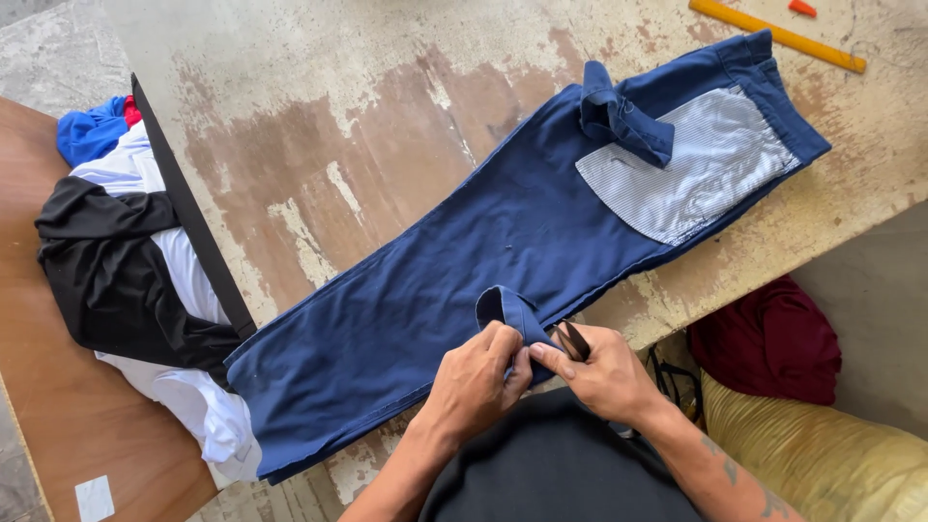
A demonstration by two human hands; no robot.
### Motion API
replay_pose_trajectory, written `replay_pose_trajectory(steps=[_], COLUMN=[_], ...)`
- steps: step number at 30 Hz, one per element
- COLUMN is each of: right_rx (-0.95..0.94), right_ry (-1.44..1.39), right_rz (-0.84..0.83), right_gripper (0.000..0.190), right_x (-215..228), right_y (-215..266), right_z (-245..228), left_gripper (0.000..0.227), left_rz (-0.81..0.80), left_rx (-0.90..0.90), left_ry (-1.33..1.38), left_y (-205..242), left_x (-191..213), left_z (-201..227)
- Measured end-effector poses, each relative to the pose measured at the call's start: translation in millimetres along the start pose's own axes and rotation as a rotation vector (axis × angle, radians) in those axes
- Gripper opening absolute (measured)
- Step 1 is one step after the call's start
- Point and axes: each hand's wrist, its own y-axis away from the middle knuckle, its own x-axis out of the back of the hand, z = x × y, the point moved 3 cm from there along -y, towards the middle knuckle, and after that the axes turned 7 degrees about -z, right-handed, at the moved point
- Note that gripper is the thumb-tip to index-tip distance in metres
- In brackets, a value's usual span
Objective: Trimming excess fabric and loose threads from a pair of blue trousers using scissors.
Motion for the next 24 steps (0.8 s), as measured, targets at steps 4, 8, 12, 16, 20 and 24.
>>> replay_pose_trajectory(steps=[4, 8, 12, 16, 20, 24], right_rx=[0.115, 0.060, 0.044, -0.122, -0.009, -0.022], right_ry=[-0.202, -0.178, -0.044, 0.081, -0.052, -0.045], right_rz=[-0.018, 0.002, -0.081, -0.157, -0.140, -0.097], right_gripper=[0.067, 0.052, 0.048, 0.030, 0.047, 0.049], right_x=[2.6, 11.3, 21.8, 21.6, -6.8, -4.2], right_y=[1.9, -9.3, -5.2, -14.2, -22.7, -8.3], right_z=[-1.8, 17.2, -9.4, -20.3, 6.8, 0.0], left_gripper=[0.023, 0.010, 0.015, 0.007, 0.013, 0.025], left_rz=[-0.059, -0.188, 0.023, 0.108, 0.108, -0.217], left_rx=[-0.078, 0.077, 0.122, 0.171, 0.192, 0.259], left_ry=[-0.028, 0.310, 0.466, 0.521, 0.613, 0.800], left_y=[6.7, 2.5, 2.7, 3.5, 4.0, 5.1], left_x=[10.1, 20.0, 27.3, 34.4, 32.3, 18.7], left_z=[8.5, 12.8, 16.6, 8.0, 3.9, 1.7])
